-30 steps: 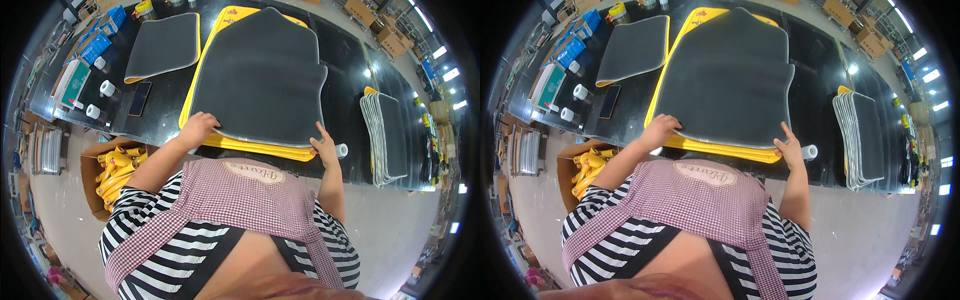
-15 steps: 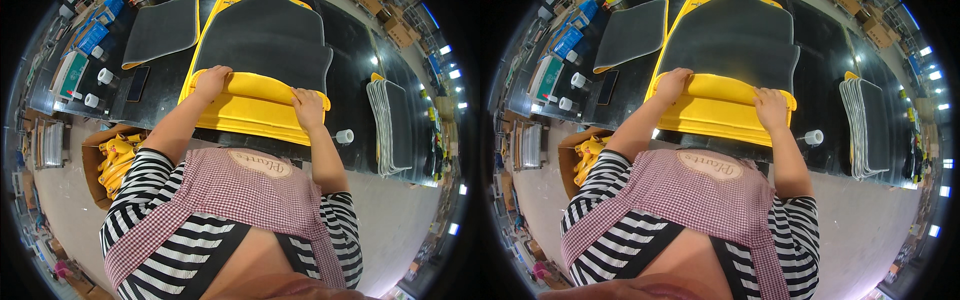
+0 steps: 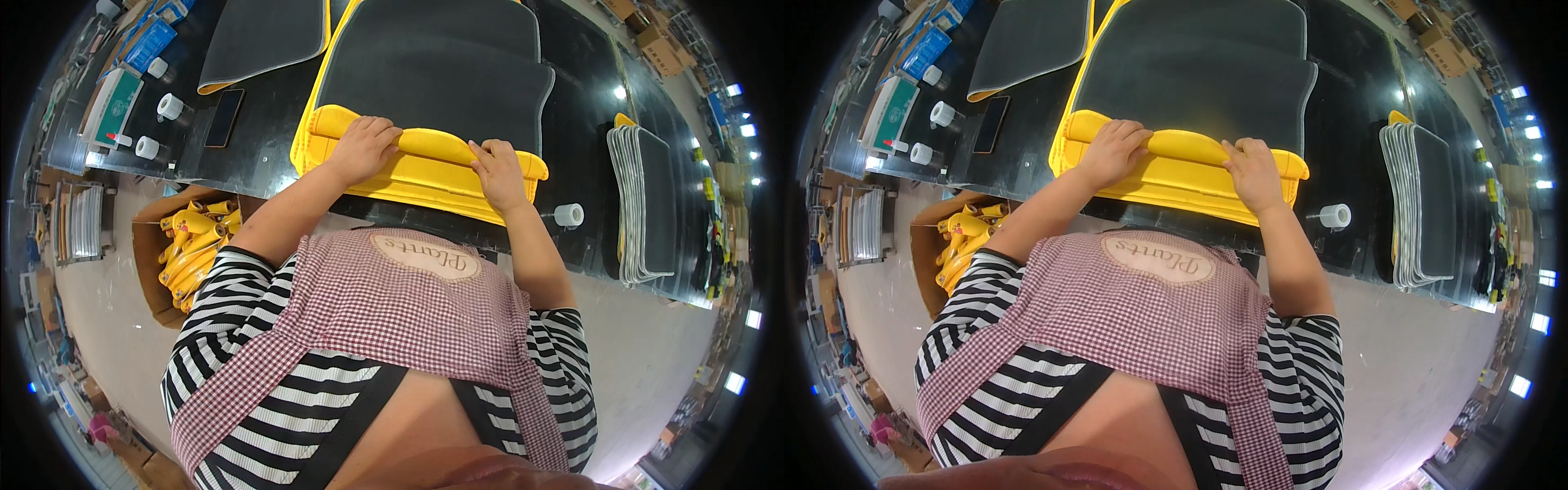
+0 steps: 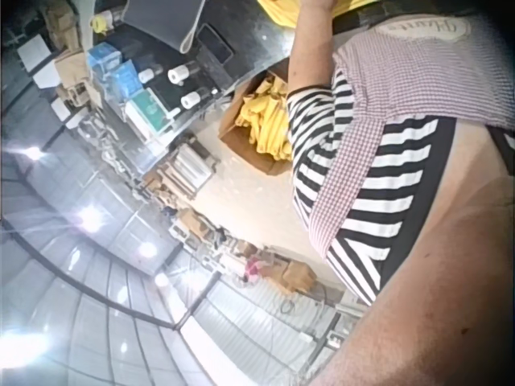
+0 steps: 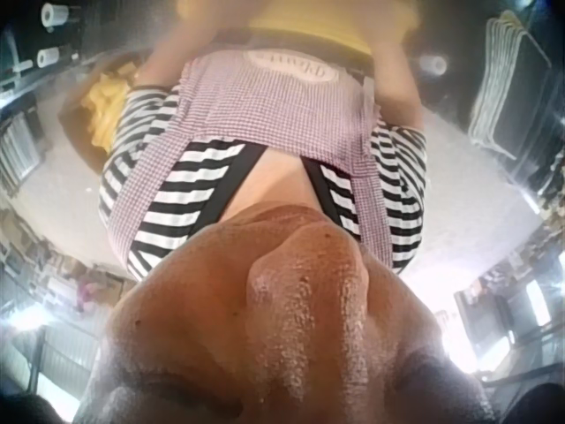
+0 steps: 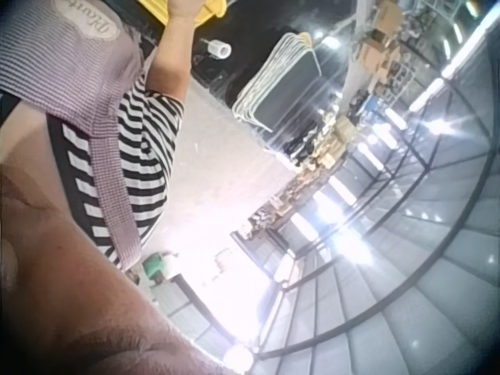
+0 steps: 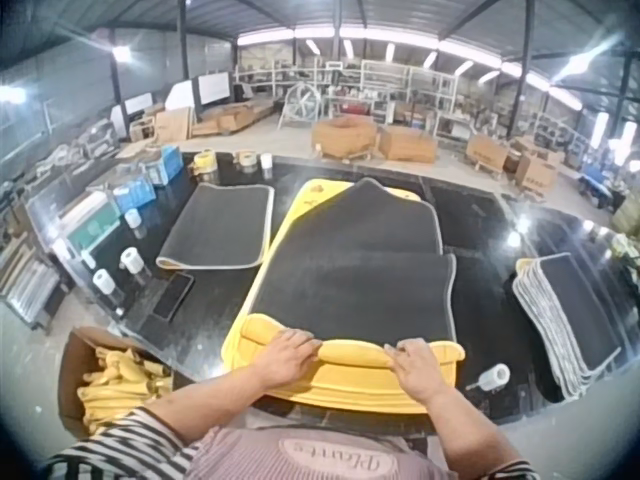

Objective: The person rolls up a yellow mat with a black surface and secures it with tape. They repeat this process for several mats, placing the rolled items into a cardboard box.

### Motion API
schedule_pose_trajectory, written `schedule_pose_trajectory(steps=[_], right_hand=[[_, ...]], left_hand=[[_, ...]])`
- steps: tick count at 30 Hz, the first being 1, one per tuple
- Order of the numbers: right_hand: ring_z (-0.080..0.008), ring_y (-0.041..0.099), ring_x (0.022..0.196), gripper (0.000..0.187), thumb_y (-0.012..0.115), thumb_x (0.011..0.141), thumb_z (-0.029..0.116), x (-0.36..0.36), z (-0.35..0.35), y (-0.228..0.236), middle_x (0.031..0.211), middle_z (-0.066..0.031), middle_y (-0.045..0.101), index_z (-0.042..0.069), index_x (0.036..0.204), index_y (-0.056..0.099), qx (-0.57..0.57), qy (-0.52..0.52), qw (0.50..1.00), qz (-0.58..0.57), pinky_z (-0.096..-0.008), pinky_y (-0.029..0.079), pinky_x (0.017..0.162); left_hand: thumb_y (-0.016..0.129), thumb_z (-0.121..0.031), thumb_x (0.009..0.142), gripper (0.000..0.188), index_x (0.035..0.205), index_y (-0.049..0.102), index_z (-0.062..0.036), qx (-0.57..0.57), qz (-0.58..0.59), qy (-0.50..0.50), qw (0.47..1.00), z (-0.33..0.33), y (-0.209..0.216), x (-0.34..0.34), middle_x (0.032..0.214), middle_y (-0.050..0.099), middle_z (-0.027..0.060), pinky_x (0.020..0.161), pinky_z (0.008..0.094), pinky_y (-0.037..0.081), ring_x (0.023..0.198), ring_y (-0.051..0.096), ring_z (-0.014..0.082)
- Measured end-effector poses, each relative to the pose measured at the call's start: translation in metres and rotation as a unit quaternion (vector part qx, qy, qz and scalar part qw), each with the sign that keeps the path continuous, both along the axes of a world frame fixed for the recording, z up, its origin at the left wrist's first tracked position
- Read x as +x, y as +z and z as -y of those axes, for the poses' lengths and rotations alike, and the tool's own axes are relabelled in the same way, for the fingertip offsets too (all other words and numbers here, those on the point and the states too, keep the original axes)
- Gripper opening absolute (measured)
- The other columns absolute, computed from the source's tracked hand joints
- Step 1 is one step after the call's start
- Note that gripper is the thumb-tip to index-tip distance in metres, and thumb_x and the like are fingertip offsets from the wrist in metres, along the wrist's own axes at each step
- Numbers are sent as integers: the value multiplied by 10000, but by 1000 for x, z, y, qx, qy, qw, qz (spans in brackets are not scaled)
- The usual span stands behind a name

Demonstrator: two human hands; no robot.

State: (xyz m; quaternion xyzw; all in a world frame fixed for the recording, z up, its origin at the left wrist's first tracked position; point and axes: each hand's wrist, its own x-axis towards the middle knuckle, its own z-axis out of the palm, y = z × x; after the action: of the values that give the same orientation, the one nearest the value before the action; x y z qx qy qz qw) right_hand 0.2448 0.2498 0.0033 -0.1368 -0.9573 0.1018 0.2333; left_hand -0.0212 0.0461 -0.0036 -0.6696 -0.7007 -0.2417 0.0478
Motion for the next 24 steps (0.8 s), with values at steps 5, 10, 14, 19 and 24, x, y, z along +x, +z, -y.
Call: schedule_pose_trajectory(steps=[5, 10, 14, 19, 24], right_hand=[[-287, 577, 970, 364, 732, 903, 122, 3, 13, 7, 975, -85, 614, 130, 1265, 770, -11, 4, 1000, 23, -404, 485, 900], [-285, 574, 962, 334, 730, 876, 100, 7, 23, 2, 958, -82, 602, 147, 1200, 795, -37, -3, 999, 20, -405, 477, 873], [-291, 582, 968, 256, 713, 860, 74, 2, 28, -3, 966, -84, 613, 98, 1101, 797, -7, 2, 999, -36, -415, 480, 879], [-303, 602, 978, 206, 689, 858, 45, -1, 29, 3, 965, -88, 641, 67, 1037, 790, -24, 10, 1000, -1, -420, 495, 893], [-306, 628, 996, 191, 675, 923, 36, 1, 19, 11, 975, -96, 658, 58, 1062, 805, -230, -25, 970, 74, -399, 514, 912]], left_hand=[[739, -191, 911, 430, 1338, 691, -210, -19, -34, 41, 998, 12, 5, 19, 1132, 632, 54, 993, 436, 450, 1103, 591, 269], [757, -181, 884, 379, 1260, 754, -230, 24, -8, 52, 998, 18, 3, 29, 1065, 617, 33, 956, 411, 425, 1046, 582, 242], [761, -176, 883, 287, 1167, 789, -213, 34, 6, 58, 998, 18, -2, 31, 1035, 615, 16, 955, 418, 410, 1033, 579, 233], [742, -207, 913, 190, 1087, 818, -213, -33, 45, 85, 995, 16, 2, 33, 1018, 628, 12, 981, 429, 400, 1049, 589, 224], [724, -268, 951, 189, 1103, 830, -226, -180, 146, 85, 969, 4, 16, 18, 1065, 671, 28, 998, 435, 414, 1080, 625, 243]])
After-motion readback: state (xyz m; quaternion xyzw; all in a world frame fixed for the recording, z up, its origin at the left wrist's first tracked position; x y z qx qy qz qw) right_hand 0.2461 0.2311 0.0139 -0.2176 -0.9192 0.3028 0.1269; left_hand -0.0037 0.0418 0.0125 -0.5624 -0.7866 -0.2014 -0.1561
